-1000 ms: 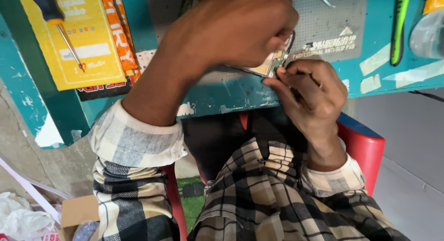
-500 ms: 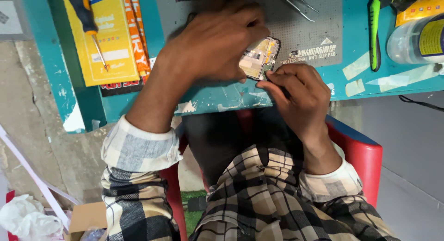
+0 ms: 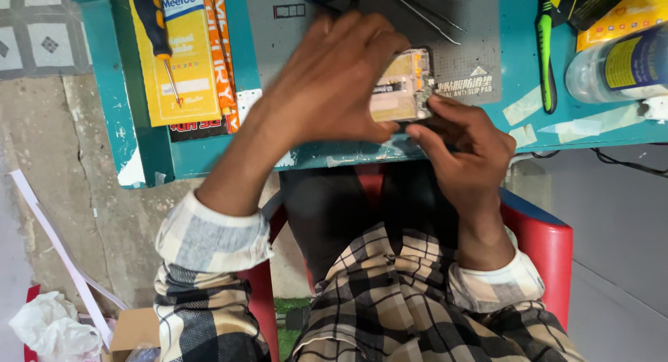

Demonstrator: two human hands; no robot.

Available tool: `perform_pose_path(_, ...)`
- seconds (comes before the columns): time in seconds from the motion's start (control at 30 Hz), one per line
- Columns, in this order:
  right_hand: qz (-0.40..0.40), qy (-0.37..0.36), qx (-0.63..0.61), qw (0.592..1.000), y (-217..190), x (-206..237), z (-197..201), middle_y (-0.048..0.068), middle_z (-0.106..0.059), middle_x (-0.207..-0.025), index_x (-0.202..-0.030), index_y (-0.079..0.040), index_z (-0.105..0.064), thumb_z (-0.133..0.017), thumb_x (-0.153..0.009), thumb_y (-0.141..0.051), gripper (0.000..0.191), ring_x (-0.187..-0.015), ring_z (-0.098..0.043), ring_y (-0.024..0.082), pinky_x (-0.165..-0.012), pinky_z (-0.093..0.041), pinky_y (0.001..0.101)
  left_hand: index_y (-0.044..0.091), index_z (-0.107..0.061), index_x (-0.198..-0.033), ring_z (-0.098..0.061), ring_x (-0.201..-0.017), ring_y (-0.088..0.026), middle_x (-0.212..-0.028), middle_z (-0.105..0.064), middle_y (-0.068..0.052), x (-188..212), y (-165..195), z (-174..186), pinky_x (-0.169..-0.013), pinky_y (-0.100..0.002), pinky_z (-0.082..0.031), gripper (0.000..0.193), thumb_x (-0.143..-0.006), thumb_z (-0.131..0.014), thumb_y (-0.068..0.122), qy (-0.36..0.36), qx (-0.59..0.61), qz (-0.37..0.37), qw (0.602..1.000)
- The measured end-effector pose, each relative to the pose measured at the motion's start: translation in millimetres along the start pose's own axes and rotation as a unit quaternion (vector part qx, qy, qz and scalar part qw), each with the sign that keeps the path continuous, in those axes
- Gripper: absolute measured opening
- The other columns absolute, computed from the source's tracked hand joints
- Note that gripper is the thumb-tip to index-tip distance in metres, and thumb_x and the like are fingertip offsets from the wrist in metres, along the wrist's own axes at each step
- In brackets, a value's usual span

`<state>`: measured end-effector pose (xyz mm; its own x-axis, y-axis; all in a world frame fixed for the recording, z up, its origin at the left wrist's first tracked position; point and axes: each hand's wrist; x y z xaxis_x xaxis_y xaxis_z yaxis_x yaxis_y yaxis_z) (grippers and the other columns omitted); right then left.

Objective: The person cleans a small circuit board with a brush and then installs it into a disassembled smartphone, connecting a ribbon cable and securing the component with a screwdriver.

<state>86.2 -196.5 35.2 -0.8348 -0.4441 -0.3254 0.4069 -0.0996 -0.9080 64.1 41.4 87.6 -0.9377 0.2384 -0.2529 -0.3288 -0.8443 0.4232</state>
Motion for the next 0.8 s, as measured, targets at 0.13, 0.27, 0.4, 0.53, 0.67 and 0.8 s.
perform_pose_path(0.13, -0.110, 0.036, -0.189, 0.975, 3, 9, 9, 0.016, -0.074, -0.113, -0.123, 0.009, -0.065, -0.072, -0.105, 0.002, 0.021, -0.092, -0.075, 0.016, -0.085, -0.066, 0.0292, 0.002, -0.058, -0.132, -0.055, -0.111, -0.034, -0.123, -0.058, -0.016, 11, 31, -3, -0.090, -0.048, -0.041, 0.087, -0.065, -0.092, 0.045, 0.053, -0.005, 0.047, 0.998)
perform_pose_path(0.27, -0.138, 0.026, -0.256, 0.956, 7, 10, 23, 0.020, -0.074, -0.101, -0.121, 0.011, -0.066, -0.069, -0.108, 0.004, 0.014, -0.087, -0.075, 0.021, -0.081, -0.067, 0.0354, -0.002, -0.056, -0.131, -0.054, -0.111, -0.034, -0.122, -0.057, -0.017, 21, 62, -6, -0.094, -0.048, -0.041, 0.087, -0.067, -0.091, 0.045, 0.091, 0.008, 0.115, 0.989)
perform_pose_path(0.4, -0.165, -0.018, -0.326, 0.931, 7, 4, 34, 0.023, -0.074, -0.099, -0.120, 0.013, -0.066, -0.067, -0.107, 0.008, 0.015, -0.082, -0.076, 0.024, -0.077, -0.066, 0.0348, -0.002, -0.053, -0.136, -0.054, -0.115, -0.035, -0.125, -0.056, -0.017, 35, 93, -5, -0.098, -0.049, -0.041, 0.083, -0.075, -0.090, 0.041, 0.131, 0.035, 0.175, 0.975)
perform_pose_path(0.53, -0.192, -0.050, -0.335, 0.921, 2, -7, 41, 0.025, -0.074, -0.097, -0.114, 0.014, -0.067, -0.065, -0.105, 0.009, 0.011, -0.078, -0.077, 0.026, -0.070, -0.067, 0.0351, -0.004, -0.053, -0.136, -0.058, -0.111, -0.035, -0.121, -0.058, -0.018, 46, 95, -1, -0.096, -0.049, -0.046, 0.089, -0.075, -0.091, 0.049, 0.109, 0.073, 0.203, 0.970)
perform_pose_path(0.67, -0.196, -0.128, -0.324, 0.917, 1, -29, 44, 0.025, -0.073, -0.096, -0.114, 0.014, -0.068, -0.066, -0.103, 0.010, 0.011, -0.079, -0.076, 0.025, -0.071, -0.067, 0.0341, 0.000, -0.051, -0.139, -0.069, -0.110, -0.019, -0.122, -0.064, -0.013, 54, 82, -5, -0.093, -0.034, -0.059, 0.069, -0.091, -0.079, 0.041, 0.048, 0.413, 0.310, 0.855)
perform_pose_path(0.8, -0.168, -0.208, -0.258, 0.928, 2, -49, 42, 0.023, -0.074, -0.094, -0.115, 0.013, -0.068, -0.069, -0.102, 0.008, 0.014, -0.077, -0.076, 0.023, -0.069, -0.066, 0.0308, 0.000, -0.052, -0.131, -0.069, -0.104, -0.011, -0.115, -0.071, -0.008, 55, 76, -29, -0.089, -0.027, -0.059, 0.049, -0.099, -0.072, 0.031, 0.094, 0.598, 0.292, 0.740)
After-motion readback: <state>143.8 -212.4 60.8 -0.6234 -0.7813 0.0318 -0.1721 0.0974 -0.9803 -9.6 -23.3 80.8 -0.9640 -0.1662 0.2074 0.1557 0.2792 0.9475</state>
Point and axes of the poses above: each hand's wrist, its own x-axis away from the middle knuckle, its own z-axis out of the back of the hand, y = z × x
